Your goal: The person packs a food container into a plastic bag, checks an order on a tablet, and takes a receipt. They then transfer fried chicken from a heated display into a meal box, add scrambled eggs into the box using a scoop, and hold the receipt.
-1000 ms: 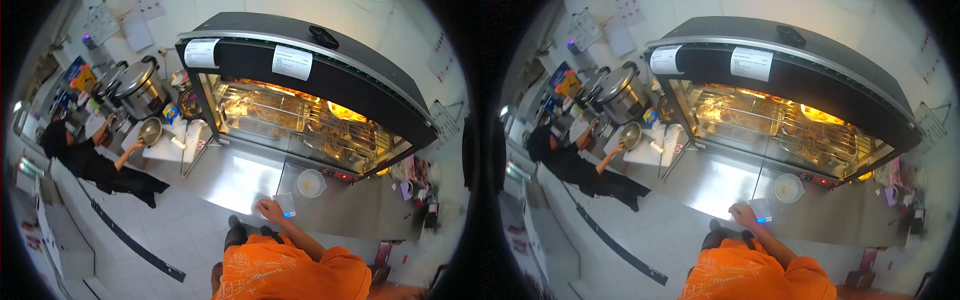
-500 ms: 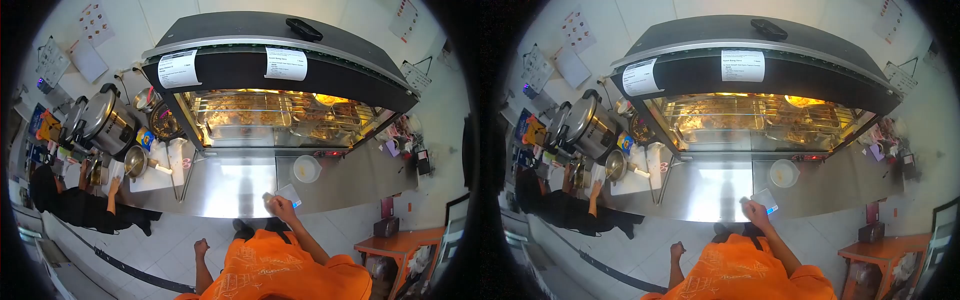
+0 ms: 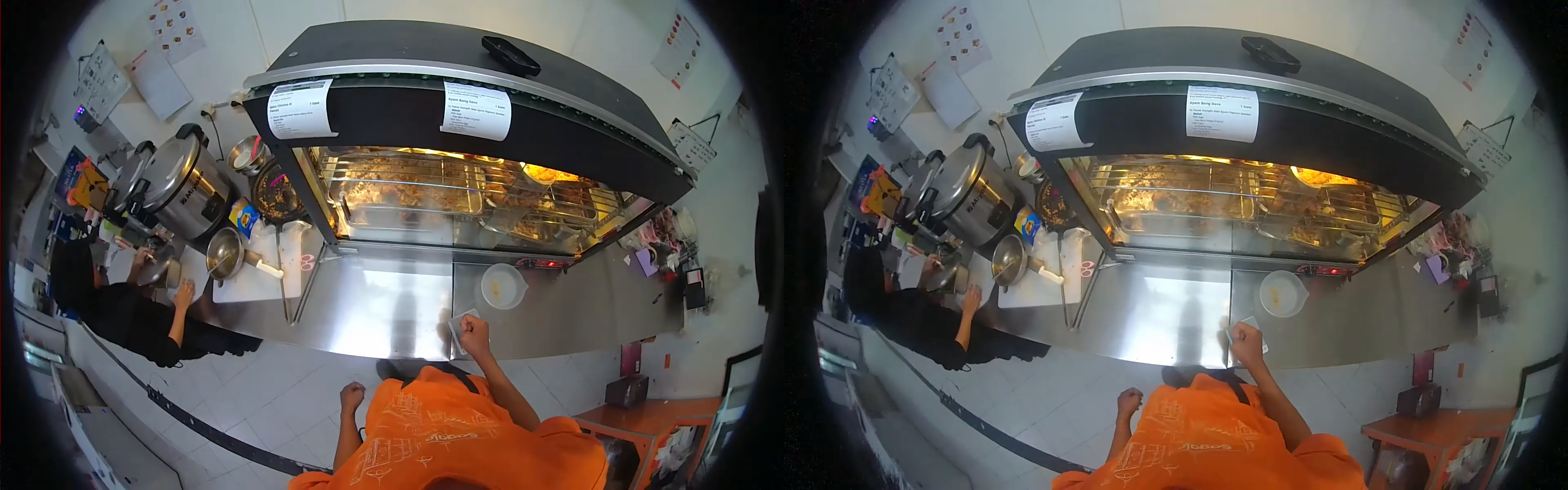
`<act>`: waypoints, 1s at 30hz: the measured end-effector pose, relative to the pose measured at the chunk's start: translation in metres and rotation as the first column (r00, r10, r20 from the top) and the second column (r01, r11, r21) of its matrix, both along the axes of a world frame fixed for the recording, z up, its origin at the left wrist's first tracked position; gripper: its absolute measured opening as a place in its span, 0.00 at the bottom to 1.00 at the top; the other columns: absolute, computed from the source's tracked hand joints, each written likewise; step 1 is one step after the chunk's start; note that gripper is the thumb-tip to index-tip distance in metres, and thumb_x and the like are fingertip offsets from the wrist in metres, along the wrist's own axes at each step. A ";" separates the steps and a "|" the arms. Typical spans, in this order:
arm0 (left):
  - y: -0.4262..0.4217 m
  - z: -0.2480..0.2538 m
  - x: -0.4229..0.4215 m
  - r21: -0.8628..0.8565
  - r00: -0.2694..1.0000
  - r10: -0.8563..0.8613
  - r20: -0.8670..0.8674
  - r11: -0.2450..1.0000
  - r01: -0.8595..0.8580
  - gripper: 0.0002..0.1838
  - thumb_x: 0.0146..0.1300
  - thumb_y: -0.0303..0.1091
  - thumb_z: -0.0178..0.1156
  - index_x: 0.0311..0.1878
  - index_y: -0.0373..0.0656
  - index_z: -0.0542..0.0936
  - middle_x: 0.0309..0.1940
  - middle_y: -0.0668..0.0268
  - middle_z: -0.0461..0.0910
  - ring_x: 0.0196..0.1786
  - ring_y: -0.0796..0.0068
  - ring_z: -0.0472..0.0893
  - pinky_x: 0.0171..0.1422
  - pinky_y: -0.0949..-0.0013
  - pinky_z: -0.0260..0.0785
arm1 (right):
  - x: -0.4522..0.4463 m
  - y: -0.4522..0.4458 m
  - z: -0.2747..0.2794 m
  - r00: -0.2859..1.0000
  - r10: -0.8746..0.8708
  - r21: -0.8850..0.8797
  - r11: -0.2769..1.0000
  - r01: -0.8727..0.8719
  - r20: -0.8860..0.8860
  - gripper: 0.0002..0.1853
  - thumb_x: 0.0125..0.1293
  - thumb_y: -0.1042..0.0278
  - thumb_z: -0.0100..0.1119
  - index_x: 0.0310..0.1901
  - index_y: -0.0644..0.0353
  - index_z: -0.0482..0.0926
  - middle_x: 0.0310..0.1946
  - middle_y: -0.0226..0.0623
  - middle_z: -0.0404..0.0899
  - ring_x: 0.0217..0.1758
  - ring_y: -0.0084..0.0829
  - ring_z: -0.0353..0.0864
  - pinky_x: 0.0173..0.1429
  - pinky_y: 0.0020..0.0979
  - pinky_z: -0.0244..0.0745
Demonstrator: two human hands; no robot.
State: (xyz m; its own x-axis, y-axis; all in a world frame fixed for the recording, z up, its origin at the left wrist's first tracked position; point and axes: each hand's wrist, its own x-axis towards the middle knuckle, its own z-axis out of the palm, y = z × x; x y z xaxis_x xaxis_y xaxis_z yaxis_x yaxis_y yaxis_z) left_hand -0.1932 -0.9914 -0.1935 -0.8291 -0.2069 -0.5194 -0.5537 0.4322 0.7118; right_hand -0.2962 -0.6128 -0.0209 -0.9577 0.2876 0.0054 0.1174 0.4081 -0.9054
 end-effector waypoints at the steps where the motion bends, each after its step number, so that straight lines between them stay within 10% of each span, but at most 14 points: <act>1: -0.002 -0.002 0.005 0.003 1.000 0.011 0.003 1.000 -0.011 0.11 0.50 0.34 0.55 0.18 0.42 0.81 0.15 0.61 0.78 0.22 0.70 0.79 0.31 0.65 0.71 | -0.003 0.001 0.001 0.999 -0.039 -0.007 0.999 0.039 -0.032 0.06 0.42 0.84 0.43 0.18 0.60 0.65 0.11 0.28 0.58 0.18 0.19 0.55 0.23 0.29 0.47; 6: 0.016 0.058 0.004 -0.389 0.972 0.188 -0.141 0.892 -0.229 0.07 0.42 0.26 0.52 0.20 0.43 0.81 0.14 0.62 0.76 0.19 0.68 0.75 0.28 0.64 0.66 | -0.011 0.006 -0.003 0.994 0.103 0.008 0.995 -0.103 -0.037 0.08 0.42 0.86 0.42 0.18 0.59 0.62 0.13 0.22 0.55 0.19 0.15 0.54 0.23 0.26 0.45; 17: 0.017 0.019 0.037 -0.108 0.961 0.178 -0.212 0.973 -0.204 0.13 0.45 0.27 0.49 0.25 0.43 0.85 0.16 0.62 0.79 0.22 0.70 0.78 0.31 0.66 0.71 | -0.005 0.020 -0.008 0.988 0.152 0.039 0.988 -0.150 -0.040 0.07 0.47 0.84 0.46 0.20 0.61 0.71 0.10 0.28 0.64 0.16 0.17 0.63 0.22 0.28 0.56; 19: 0.018 0.034 0.038 -0.026 0.995 0.070 0.072 0.997 -0.068 0.15 0.47 0.26 0.48 0.28 0.44 0.86 0.18 0.62 0.80 0.24 0.73 0.79 0.32 0.69 0.71 | 0.000 0.021 -0.001 0.978 0.193 -0.321 0.934 -0.158 0.079 0.06 0.39 0.82 0.44 0.18 0.61 0.70 0.12 0.23 0.67 0.16 0.14 0.63 0.20 0.21 0.53; 22: 0.029 0.061 0.022 0.069 0.990 -0.018 0.141 0.998 0.008 0.15 0.53 0.29 0.48 0.31 0.43 0.87 0.19 0.64 0.81 0.26 0.75 0.80 0.31 0.70 0.70 | 0.001 0.027 -0.019 0.972 0.214 -0.301 0.937 -0.178 0.092 0.07 0.41 0.82 0.42 0.18 0.62 0.71 0.13 0.24 0.70 0.15 0.14 0.65 0.19 0.21 0.55; 28: 0.111 0.226 -0.067 0.400 0.870 -0.449 -0.204 0.773 0.493 0.09 0.64 0.33 0.61 0.43 0.41 0.85 0.32 0.63 0.85 0.33 0.77 0.83 0.44 0.73 0.74 | 0.001 0.022 -0.021 0.968 0.248 -0.204 0.951 -0.233 0.049 0.09 0.46 0.81 0.41 0.19 0.63 0.74 0.13 0.28 0.70 0.20 0.16 0.67 0.25 0.23 0.59; 30: 0.159 0.305 -0.088 0.223 0.564 -0.614 -0.552 0.543 0.809 0.10 0.65 0.34 0.62 0.45 0.42 0.85 0.34 0.63 0.86 0.35 0.76 0.84 0.44 0.72 0.75 | -0.001 0.016 -0.010 0.957 0.286 -0.237 0.934 -0.267 0.052 0.09 0.46 0.81 0.41 0.19 0.63 0.74 0.14 0.28 0.70 0.20 0.16 0.67 0.26 0.23 0.60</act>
